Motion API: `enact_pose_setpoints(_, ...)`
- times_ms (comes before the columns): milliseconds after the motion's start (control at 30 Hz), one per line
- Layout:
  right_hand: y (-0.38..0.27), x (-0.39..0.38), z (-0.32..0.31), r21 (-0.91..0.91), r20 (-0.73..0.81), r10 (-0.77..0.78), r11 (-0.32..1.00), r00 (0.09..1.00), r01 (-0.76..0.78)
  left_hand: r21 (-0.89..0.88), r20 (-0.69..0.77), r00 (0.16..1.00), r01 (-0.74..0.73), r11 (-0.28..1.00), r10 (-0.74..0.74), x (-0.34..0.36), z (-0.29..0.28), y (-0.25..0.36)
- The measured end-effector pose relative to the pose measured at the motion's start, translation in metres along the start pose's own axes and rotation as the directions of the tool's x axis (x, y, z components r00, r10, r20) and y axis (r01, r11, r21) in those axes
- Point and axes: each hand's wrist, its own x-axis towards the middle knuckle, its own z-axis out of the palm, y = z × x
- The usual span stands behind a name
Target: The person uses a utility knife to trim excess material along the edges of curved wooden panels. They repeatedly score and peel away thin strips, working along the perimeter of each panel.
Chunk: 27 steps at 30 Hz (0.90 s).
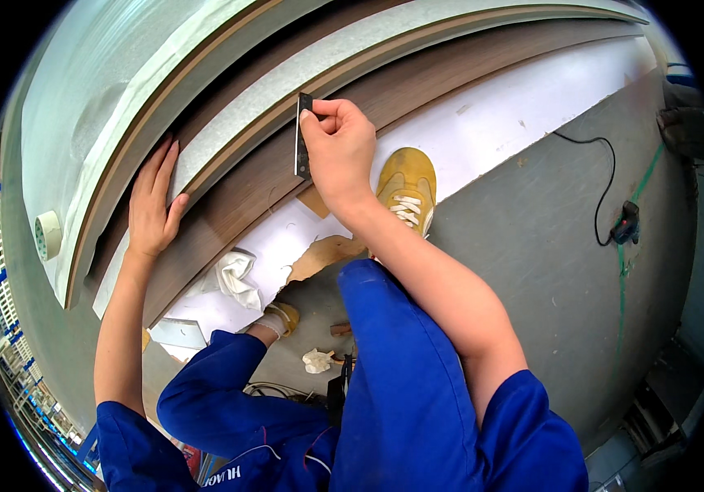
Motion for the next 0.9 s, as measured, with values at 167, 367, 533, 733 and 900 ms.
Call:
enact_pose_setpoints(167,-0.006,-0.004,-0.002,-0.01,0.028,0.06,0.998,0.998,-0.06,0.003,0.005,1.0,0.003,1.0,-0.003,-0.001,0.0,-0.001)
enact_pose_setpoints(367,-0.012,-0.002,-0.016,0.01,0.054,-0.004,1.0,0.999,0.003,-0.004,0.016,1.0,0.013,1.0,-0.013,0.0,-0.001,0.0)
enact_pose_setpoints(533,-0.008,0.011,-0.021,-0.02,-0.013,-0.091,0.996,0.996,0.091,0.009,-0.004,1.0,-0.001,1.0,0.001,0.0,0.0,-0.001)
enact_pose_setpoints(733,-0.009,0.028,-0.037,0.022,-0.08,-0.113,0.993,0.99,0.115,-0.004,-0.016,1.0,0.012,1.0,-0.012,0.002,0.002,0.002)
enact_pose_setpoints(900,-0.011,0.04,-0.049,0.004,-0.109,-0.147,0.989,0.983,0.148,-0.011,0.014,0.999,0.044,0.999,-0.043,-0.001,0.002,0.0)
